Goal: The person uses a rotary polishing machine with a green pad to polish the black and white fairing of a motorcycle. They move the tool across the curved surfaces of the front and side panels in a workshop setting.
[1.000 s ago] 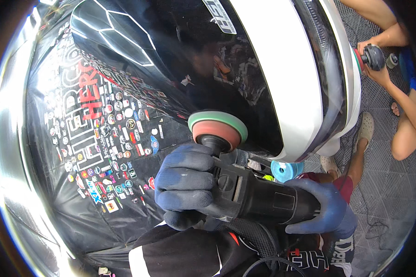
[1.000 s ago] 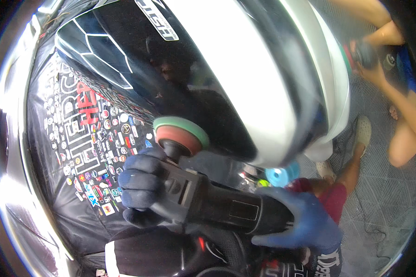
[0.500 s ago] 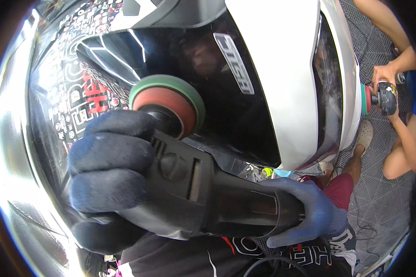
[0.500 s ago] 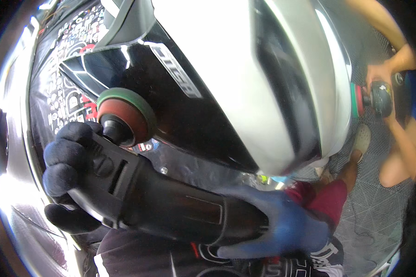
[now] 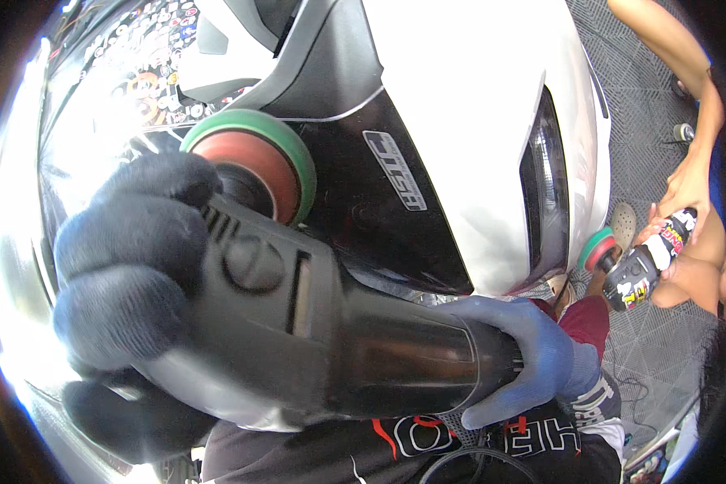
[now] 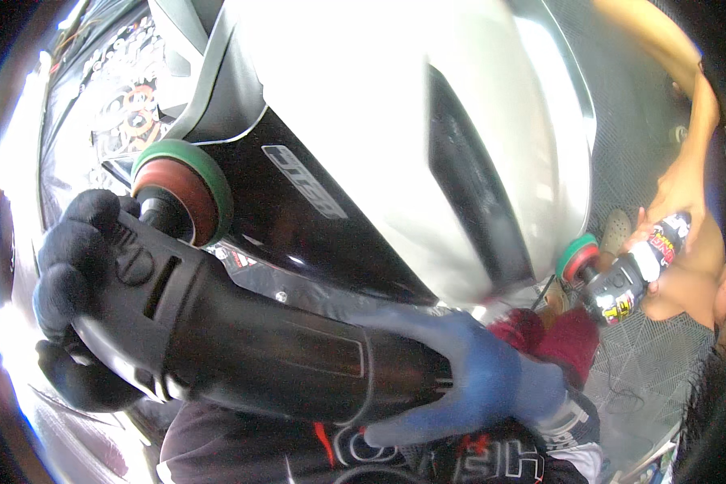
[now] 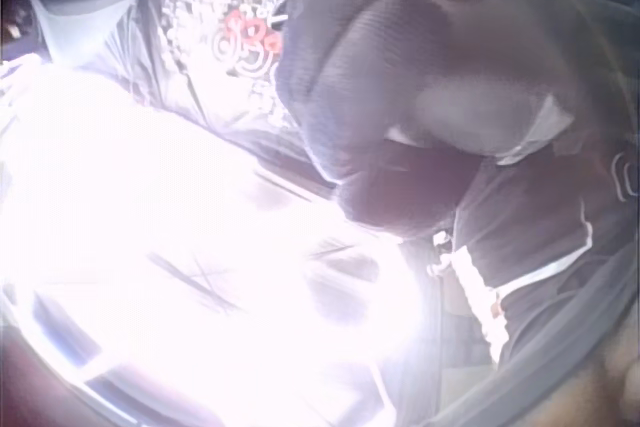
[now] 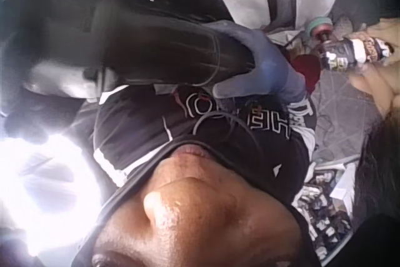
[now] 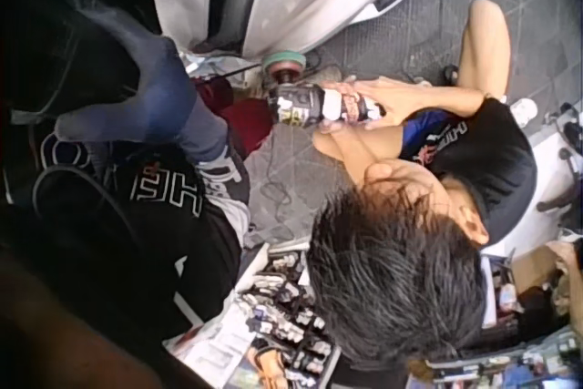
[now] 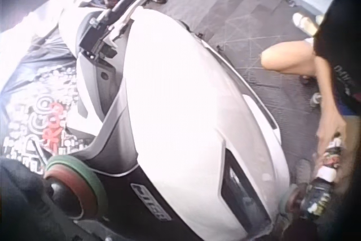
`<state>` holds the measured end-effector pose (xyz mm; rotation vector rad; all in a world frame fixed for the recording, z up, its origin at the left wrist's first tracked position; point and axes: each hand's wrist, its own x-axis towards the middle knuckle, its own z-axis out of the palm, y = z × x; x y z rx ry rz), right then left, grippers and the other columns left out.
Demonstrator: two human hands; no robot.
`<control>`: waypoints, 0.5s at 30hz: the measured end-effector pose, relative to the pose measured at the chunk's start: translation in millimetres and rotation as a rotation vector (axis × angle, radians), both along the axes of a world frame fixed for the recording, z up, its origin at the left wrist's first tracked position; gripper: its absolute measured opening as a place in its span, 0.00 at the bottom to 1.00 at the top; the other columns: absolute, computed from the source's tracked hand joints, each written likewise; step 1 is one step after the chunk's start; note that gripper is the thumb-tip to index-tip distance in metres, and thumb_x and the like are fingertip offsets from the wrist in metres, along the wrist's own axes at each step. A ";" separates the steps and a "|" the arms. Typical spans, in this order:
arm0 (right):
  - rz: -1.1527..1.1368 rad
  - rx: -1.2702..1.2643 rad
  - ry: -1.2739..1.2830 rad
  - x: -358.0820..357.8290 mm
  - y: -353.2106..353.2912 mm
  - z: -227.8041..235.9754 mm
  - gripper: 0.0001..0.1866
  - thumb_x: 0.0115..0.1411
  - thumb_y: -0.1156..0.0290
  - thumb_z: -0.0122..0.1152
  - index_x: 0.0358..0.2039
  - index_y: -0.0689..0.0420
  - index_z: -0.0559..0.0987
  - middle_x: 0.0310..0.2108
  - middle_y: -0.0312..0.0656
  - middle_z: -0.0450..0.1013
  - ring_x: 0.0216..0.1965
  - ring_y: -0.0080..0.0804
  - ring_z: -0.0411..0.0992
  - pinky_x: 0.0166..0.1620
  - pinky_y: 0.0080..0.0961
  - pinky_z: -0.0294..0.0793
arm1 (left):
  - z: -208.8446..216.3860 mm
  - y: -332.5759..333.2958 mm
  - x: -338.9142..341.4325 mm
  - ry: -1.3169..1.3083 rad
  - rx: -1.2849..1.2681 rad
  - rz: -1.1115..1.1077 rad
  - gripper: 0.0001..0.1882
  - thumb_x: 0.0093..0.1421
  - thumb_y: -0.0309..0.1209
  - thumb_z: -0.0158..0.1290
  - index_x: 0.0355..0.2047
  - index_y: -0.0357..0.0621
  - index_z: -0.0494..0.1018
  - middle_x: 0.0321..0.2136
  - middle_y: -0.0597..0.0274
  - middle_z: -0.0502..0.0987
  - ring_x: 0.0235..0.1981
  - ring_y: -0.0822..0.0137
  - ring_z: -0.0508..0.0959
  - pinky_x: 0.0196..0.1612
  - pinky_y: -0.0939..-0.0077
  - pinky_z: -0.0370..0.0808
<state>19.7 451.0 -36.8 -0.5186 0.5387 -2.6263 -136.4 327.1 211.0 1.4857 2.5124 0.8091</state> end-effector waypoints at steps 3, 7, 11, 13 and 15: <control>0.022 -0.015 -0.019 11.8 -4.7 -18.8 0.54 0.39 0.69 0.91 0.66 0.67 0.72 0.60 0.51 0.75 0.59 0.38 0.77 0.65 0.37 0.73 | -24.5 -1.4 16.2 -0.049 0.013 -0.021 0.32 0.69 0.55 0.34 0.35 0.38 0.77 0.28 0.50 0.68 0.34 0.46 0.72 0.43 0.43 0.71; -0.023 0.095 0.016 23.1 -9.3 -48.4 0.53 0.38 0.69 0.91 0.65 0.67 0.73 0.60 0.50 0.76 0.60 0.39 0.76 0.66 0.37 0.72 | -46.8 4.0 8.4 -0.071 -0.040 -0.244 0.30 0.74 0.54 0.38 0.34 0.40 0.76 0.28 0.51 0.73 0.28 0.52 0.75 0.35 0.51 0.78; 0.092 0.085 -0.133 37.8 0.7 -81.0 0.54 0.36 0.70 0.91 0.65 0.67 0.73 0.58 0.50 0.77 0.60 0.38 0.77 0.66 0.37 0.72 | -96.1 -0.2 18.9 -0.040 0.032 -0.304 0.31 0.75 0.52 0.38 0.34 0.36 0.76 0.28 0.48 0.75 0.26 0.51 0.76 0.32 0.53 0.77; 0.127 0.124 -0.127 46.0 6.8 -93.4 0.54 0.35 0.70 0.90 0.65 0.66 0.73 0.58 0.49 0.77 0.59 0.38 0.77 0.66 0.36 0.72 | -114.2 -3.6 26.2 -0.020 0.097 -0.312 0.31 0.76 0.51 0.38 0.33 0.34 0.77 0.27 0.47 0.76 0.25 0.51 0.76 0.30 0.54 0.77; 0.118 0.117 -0.171 53.1 10.9 -101.9 0.54 0.35 0.70 0.90 0.65 0.66 0.74 0.58 0.49 0.78 0.59 0.37 0.77 0.66 0.35 0.72 | -125.3 -9.3 33.6 0.011 0.159 -0.306 0.32 0.76 0.49 0.38 0.33 0.32 0.77 0.27 0.45 0.77 0.24 0.50 0.76 0.29 0.55 0.77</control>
